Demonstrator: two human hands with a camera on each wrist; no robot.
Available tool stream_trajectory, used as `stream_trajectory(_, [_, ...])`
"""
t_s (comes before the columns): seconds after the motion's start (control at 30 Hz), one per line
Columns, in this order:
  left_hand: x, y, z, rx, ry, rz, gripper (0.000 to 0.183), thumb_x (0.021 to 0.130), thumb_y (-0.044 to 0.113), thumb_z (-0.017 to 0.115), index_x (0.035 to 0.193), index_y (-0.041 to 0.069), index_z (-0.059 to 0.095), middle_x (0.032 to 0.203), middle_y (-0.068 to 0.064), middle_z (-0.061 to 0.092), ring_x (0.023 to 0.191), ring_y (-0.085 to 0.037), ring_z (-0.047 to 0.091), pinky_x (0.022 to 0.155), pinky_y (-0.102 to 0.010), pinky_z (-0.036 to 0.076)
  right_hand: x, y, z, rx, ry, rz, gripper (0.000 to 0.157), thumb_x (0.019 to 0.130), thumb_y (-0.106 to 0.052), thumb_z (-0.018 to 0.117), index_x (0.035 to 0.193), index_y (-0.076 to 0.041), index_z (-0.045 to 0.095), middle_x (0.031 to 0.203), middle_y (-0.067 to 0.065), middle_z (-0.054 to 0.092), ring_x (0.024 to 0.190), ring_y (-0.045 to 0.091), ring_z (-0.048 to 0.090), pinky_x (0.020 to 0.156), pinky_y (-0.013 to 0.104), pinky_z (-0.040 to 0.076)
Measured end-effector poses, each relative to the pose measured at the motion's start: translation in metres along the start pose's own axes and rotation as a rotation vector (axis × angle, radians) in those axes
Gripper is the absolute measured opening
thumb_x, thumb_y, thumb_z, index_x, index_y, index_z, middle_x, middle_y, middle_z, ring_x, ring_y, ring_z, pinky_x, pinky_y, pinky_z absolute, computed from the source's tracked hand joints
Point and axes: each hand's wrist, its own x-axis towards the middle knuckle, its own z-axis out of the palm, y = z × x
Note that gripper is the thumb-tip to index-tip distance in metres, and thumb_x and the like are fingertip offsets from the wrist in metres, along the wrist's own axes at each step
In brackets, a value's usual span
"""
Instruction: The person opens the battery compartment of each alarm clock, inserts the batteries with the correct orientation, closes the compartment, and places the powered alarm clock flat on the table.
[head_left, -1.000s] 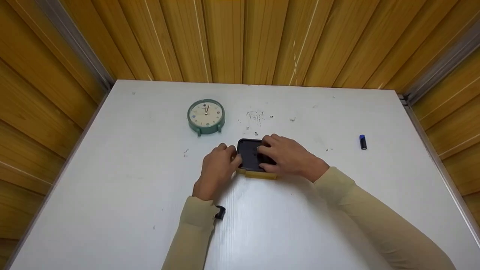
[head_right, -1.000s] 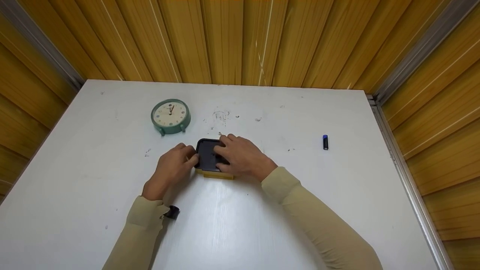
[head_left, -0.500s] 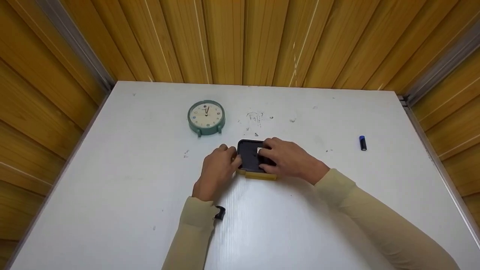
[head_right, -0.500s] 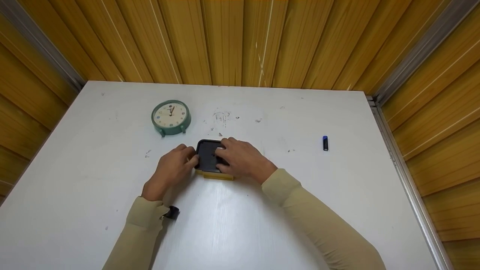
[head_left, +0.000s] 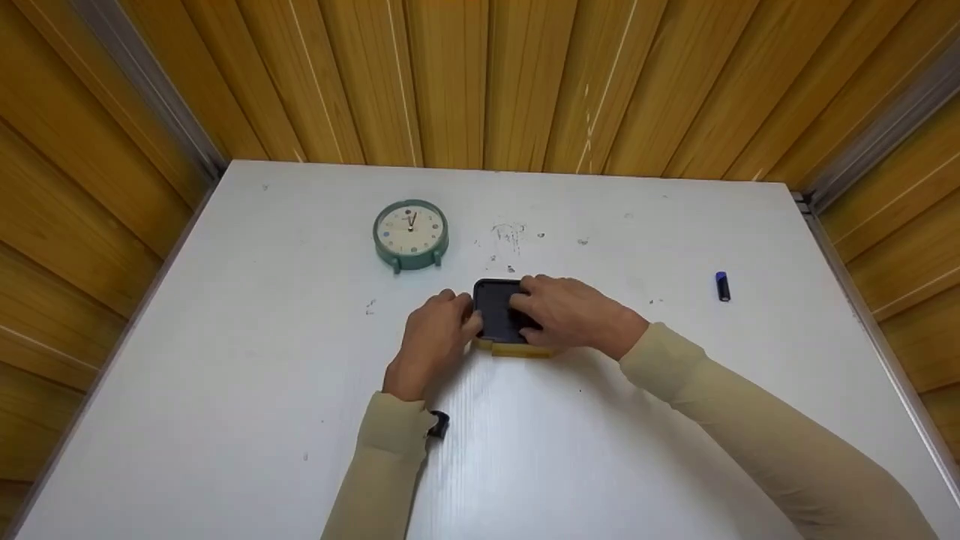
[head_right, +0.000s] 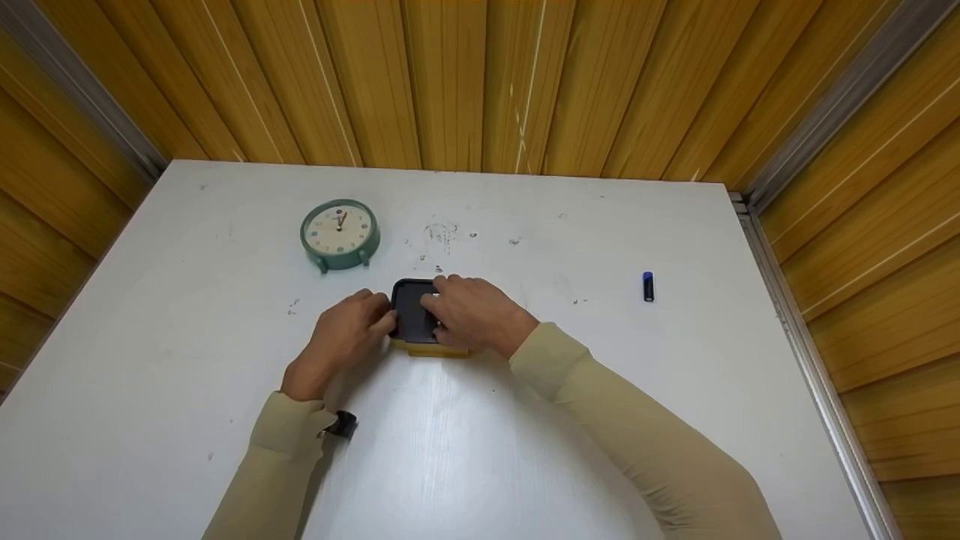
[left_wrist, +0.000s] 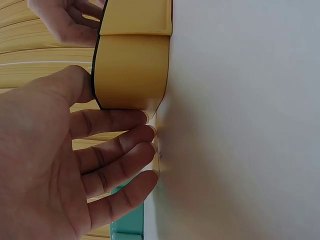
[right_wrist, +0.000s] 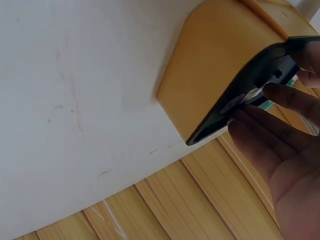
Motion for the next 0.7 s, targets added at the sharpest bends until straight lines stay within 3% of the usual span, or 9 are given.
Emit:
stream_trajectory(0.23, [-0.0002, -0.0006, 0.0009, -0.006, -0.005, 0.008, 0.026, 0.107, 0.026, 0.057, 0.105, 0.005, 0.072, 0.091, -0.006, 0.06, 0.079, -0.021, 0.052, 0.074, -0.041, 0.049, 0.0049, -0.0003, -0.0031, -0.003, -0.056, 0.002, 0.024, 0.093, -0.02, 0.074, 0.112, -0.006, 0.067, 0.109, 0.015, 0.061, 0.091, 0.027, 0.059, 0.081, 0.044, 0.056])
stream_trajectory(0.5, [0.0015, 0.0, 0.0003, -0.004, -0.004, 0.013, 0.025, 0.107, 0.025, 0.058, 0.104, 0.005, 0.072, 0.09, -0.005, 0.059, 0.078, -0.021, 0.051, 0.073, -0.041, 0.048, 0.0006, 0.0029, 0.0018, 0.0, -0.026, -0.007, 0.025, 0.095, -0.019, 0.072, 0.116, -0.006, 0.07, 0.108, 0.016, 0.061, 0.092, 0.027, 0.059, 0.081, 0.043, 0.057])
stream_trajectory(0.7, [0.0015, 0.0001, -0.0008, 0.006, -0.013, 0.015, 0.024, 0.107, 0.024, 0.058, 0.103, 0.006, 0.072, 0.09, -0.004, 0.058, 0.079, -0.021, 0.052, 0.073, -0.04, 0.048, -0.0015, 0.0021, 0.0032, -0.051, 0.001, -0.071, 0.024, 0.097, -0.016, 0.07, 0.117, -0.002, 0.071, 0.1, 0.016, 0.061, 0.087, 0.028, 0.059, 0.078, 0.042, 0.056])
